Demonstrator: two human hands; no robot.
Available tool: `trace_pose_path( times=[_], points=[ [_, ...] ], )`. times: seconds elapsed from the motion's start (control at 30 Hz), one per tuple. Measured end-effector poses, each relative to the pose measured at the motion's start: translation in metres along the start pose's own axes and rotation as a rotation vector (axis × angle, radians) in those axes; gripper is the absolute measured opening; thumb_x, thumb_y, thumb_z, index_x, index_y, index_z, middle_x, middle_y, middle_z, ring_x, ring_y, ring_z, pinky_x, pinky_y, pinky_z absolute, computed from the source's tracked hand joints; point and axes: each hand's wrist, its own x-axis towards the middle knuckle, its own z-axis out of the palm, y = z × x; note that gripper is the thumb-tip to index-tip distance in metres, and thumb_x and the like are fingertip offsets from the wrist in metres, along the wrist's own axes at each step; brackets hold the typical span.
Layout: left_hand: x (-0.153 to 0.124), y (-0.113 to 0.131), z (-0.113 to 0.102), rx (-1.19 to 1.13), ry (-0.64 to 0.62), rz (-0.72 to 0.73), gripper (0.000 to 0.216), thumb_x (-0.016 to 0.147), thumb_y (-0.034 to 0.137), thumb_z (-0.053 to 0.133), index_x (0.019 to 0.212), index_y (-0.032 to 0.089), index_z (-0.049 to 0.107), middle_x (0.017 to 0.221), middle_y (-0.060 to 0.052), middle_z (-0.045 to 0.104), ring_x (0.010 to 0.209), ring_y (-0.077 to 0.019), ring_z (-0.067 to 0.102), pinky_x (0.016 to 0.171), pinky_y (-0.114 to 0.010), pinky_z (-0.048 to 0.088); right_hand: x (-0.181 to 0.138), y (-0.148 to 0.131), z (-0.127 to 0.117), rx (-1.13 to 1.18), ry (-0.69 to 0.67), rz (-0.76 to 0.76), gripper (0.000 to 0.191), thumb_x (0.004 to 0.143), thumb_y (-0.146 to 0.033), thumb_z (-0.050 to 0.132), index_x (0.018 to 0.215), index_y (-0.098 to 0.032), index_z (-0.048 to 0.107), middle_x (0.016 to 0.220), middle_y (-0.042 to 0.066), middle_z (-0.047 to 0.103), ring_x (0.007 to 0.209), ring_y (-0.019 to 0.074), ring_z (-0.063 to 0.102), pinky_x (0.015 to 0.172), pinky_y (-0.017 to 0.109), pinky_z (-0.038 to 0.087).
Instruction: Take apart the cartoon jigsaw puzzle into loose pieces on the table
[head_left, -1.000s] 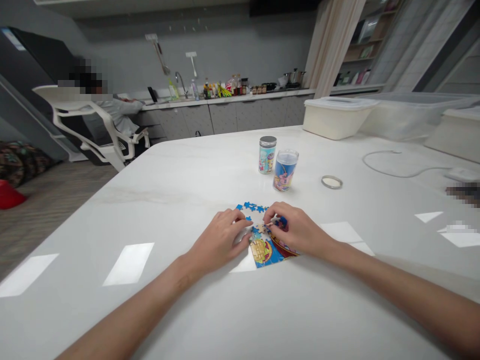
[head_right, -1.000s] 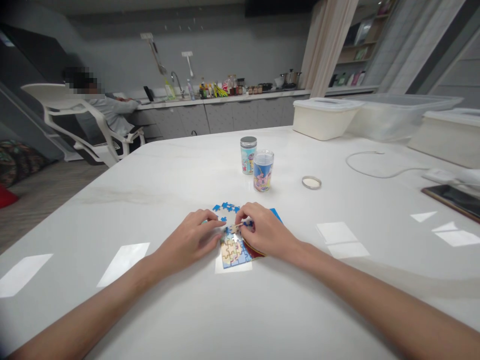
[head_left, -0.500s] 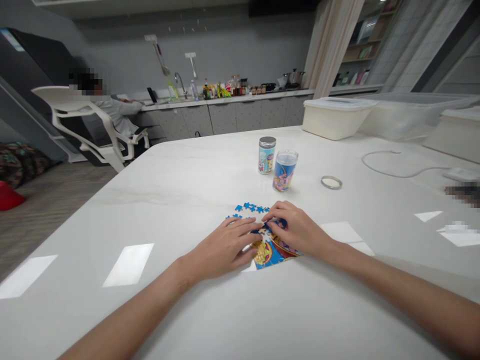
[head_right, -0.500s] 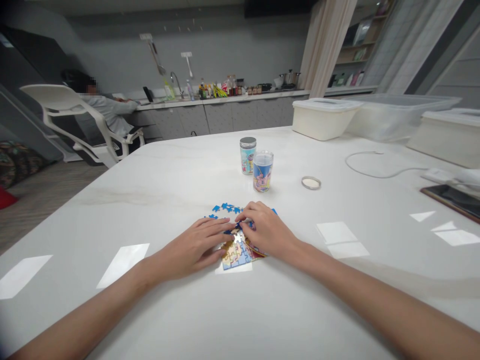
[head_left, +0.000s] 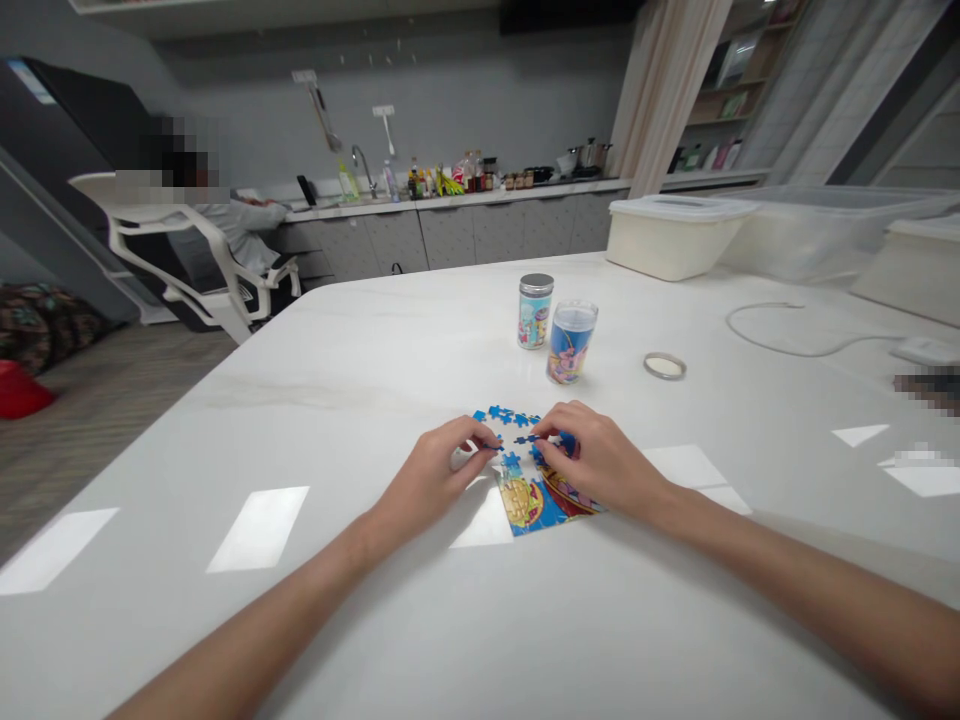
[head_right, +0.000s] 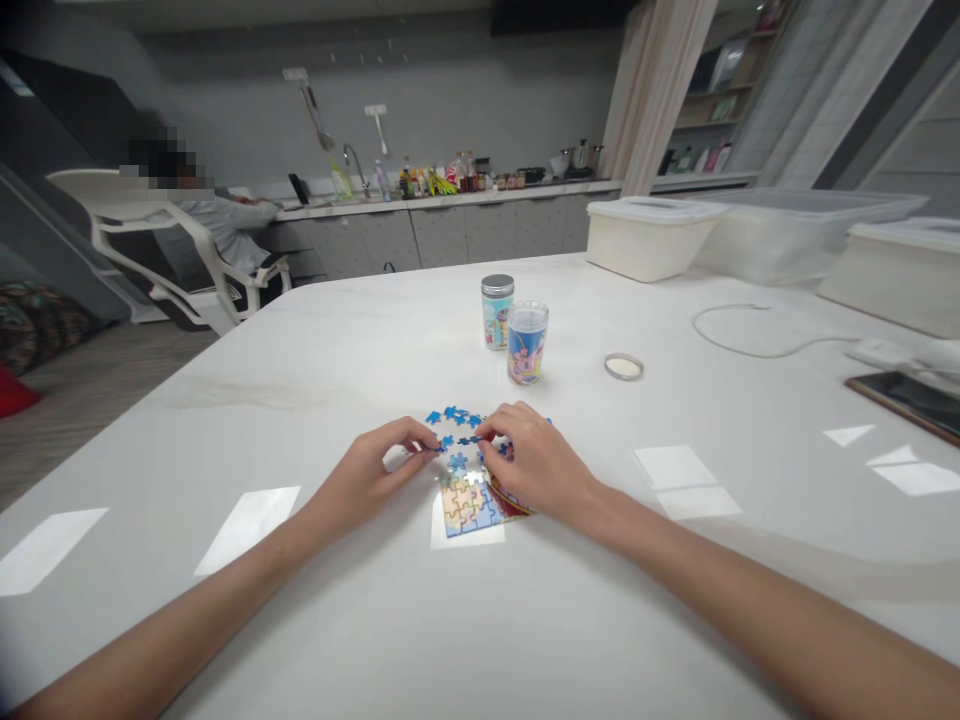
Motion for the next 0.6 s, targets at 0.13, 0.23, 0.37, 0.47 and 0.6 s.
trace_pose_path(
  times=[0.13,0.23,0.37,0.47,0.6],
  points=[
    [0.0032,-0.0023,-0.0021,-0.198,-0.006,-0.202,0.011,0.085,0.027,0.061,0.093,0.019,0.059,0.089,-0.003,0.07,0.08,-0.0155,0.066,0.073,-0.029,0.054,0.0002,-0.0007,-0.0008,0.009,-0.01,0.007,0.012,0.087,-0.016,0.054,0.082,-0.02,0.064,0.084,0.005,0.067,0.084,0.02,0.059,0.077,0.036,0.048],
    [0.0049,-0.0064,-0.0034,-0.235,-0.015,-0.228,0.011,0.084,0.027,0.062,0.092,0.019,0.065,0.089,-0.003,0.071,0.084,-0.0168,0.067,0.078,-0.032,0.054,0.0006,-0.0018,-0.0018,0.005,-0.032,-0.003,0.014,0.088,-0.017,0.053,0.084,-0.019,0.066,0.084,0.005,0.068,0.084,0.0201,0.059,0.077,0.036,0.048],
    [0.0058,-0.0087,-0.0057,-0.101,0.037,-0.145,0.017,0.087,0.026,0.058,0.092,0.021,0.073,0.091,-0.005,0.071,0.082,-0.0163,0.066,0.071,-0.03,0.054,0.0012,-0.0021,-0.0021,-0.022,-0.054,-0.029,0.019,0.09,-0.017,0.052,0.083,-0.019,0.069,0.082,0.006,0.068,0.083,0.0205,0.06,0.076,0.036,0.049],
    [0.005,-0.0073,-0.0072,-0.016,0.042,-0.126,0.018,0.088,0.026,0.056,0.091,0.022,0.073,0.091,-0.004,0.072,0.078,-0.0157,0.065,0.068,-0.028,0.054,0.0015,-0.0013,-0.0018,-0.043,-0.067,-0.029,0.019,0.089,-0.017,0.053,0.085,-0.02,0.071,0.083,0.006,0.069,0.085,0.0211,0.06,0.076,0.037,0.049],
    [0.0027,-0.0077,-0.0083,0.116,0.047,-0.165,0.016,0.087,0.023,0.058,0.095,0.023,0.071,0.087,-0.001,0.073,0.074,-0.0157,0.065,0.07,-0.03,0.054,0.0016,-0.0007,-0.002,-0.039,-0.06,-0.013,0.018,0.088,-0.017,0.056,0.086,-0.021,0.074,0.085,0.006,0.07,0.086,0.0218,0.061,0.078,0.038,0.05]
  ],
)
